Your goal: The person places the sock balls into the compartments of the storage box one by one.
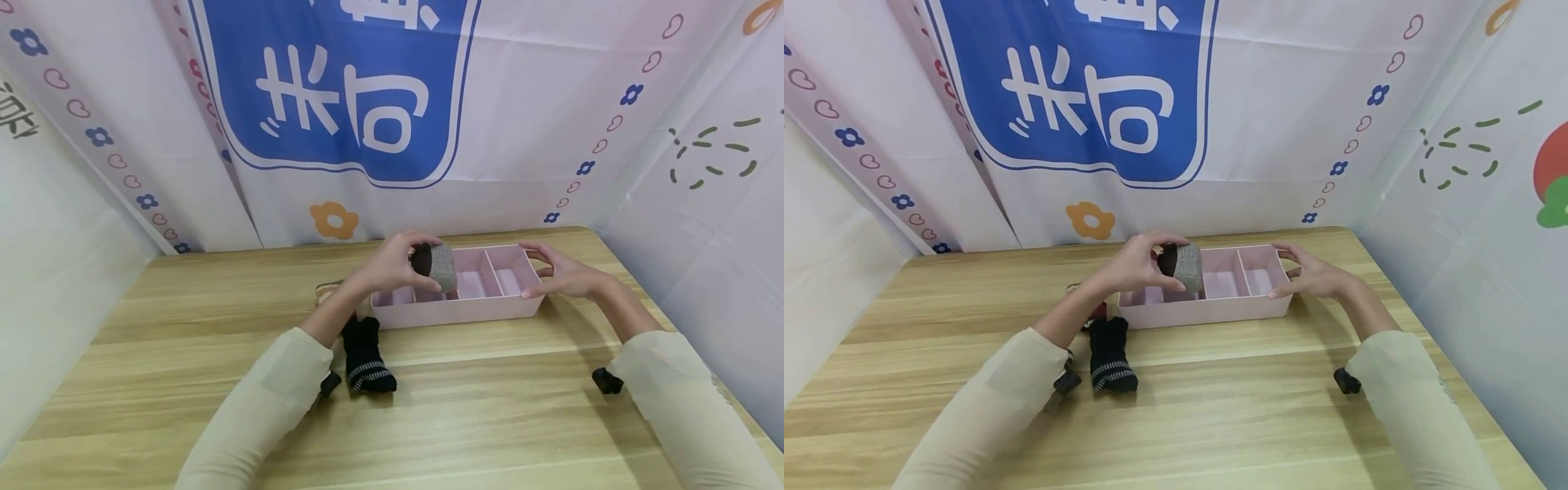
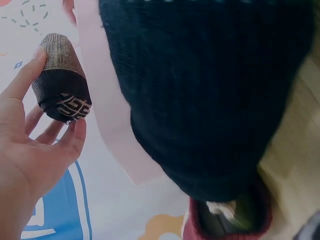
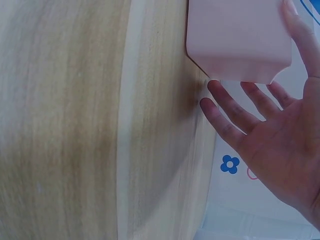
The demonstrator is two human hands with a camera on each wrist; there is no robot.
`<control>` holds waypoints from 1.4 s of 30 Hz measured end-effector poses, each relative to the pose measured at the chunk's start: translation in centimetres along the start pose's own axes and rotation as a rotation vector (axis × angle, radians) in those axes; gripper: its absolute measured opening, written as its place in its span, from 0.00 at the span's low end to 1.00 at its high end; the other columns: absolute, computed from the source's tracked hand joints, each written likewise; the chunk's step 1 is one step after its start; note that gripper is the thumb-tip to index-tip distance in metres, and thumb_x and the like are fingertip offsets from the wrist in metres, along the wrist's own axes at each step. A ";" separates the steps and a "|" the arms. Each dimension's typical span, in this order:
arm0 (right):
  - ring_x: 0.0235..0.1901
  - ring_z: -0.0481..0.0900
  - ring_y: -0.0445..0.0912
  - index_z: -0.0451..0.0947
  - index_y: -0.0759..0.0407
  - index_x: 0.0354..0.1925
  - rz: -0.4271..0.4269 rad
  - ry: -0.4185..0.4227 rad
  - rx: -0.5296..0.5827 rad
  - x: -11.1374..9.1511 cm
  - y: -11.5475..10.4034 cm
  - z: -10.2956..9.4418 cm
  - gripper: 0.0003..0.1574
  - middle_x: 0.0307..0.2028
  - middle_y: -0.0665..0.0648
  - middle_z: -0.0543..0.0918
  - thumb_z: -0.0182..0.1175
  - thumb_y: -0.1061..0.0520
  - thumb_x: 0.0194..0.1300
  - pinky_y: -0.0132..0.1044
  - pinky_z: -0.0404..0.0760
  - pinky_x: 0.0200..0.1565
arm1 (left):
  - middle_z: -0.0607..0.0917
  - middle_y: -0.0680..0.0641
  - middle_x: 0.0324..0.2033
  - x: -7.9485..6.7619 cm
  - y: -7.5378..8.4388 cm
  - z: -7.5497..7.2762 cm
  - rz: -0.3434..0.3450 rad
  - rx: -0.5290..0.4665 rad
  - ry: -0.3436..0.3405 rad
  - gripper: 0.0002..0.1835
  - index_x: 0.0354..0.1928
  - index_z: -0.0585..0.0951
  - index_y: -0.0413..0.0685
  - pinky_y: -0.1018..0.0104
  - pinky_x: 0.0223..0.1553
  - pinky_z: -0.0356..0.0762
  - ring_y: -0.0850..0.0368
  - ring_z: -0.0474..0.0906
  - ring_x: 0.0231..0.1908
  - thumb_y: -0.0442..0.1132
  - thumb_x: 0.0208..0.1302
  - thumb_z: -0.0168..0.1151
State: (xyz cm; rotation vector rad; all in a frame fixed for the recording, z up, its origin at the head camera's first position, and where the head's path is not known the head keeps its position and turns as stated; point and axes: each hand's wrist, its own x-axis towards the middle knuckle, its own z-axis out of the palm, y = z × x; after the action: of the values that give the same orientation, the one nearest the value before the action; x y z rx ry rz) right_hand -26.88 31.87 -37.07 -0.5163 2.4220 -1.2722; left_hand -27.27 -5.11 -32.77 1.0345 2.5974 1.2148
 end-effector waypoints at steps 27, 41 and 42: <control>0.68 0.65 0.75 0.41 0.61 0.81 -0.001 -0.002 0.011 -0.1 -0.1 0.0 0.65 0.78 0.76 0.47 0.73 0.60 0.61 0.55 0.75 0.61 | 0.78 0.39 0.60 3.9 1.0 2.6 -0.013 -0.054 -0.055 0.42 0.67 0.77 0.40 0.63 0.52 0.76 0.48 0.74 0.55 0.36 0.48 0.85; 0.69 0.62 0.76 0.41 0.60 0.82 0.006 -0.002 0.014 -0.1 0.0 0.0 0.65 0.78 0.76 0.47 0.72 0.59 0.62 0.60 0.75 0.62 | 0.83 0.39 0.54 5.8 1.4 4.0 -0.004 -0.103 -0.050 0.39 0.65 0.79 0.37 0.70 0.49 0.74 0.52 0.76 0.51 0.35 0.48 0.83; 0.69 0.62 0.76 0.41 0.60 0.82 0.008 -0.003 0.017 -0.1 0.0 0.0 0.65 0.78 0.76 0.47 0.72 0.59 0.62 0.59 0.75 0.62 | 0.83 0.40 0.54 5.9 1.5 4.0 -0.007 -0.106 -0.052 0.39 0.65 0.79 0.37 0.71 0.49 0.74 0.52 0.76 0.51 0.35 0.48 0.83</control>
State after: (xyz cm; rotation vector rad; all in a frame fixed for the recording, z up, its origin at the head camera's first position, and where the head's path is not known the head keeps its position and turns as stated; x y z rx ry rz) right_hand -26.81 31.88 -37.02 -0.5032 2.4060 -1.2873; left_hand -29.58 1.81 -33.33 1.0220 2.4667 1.2904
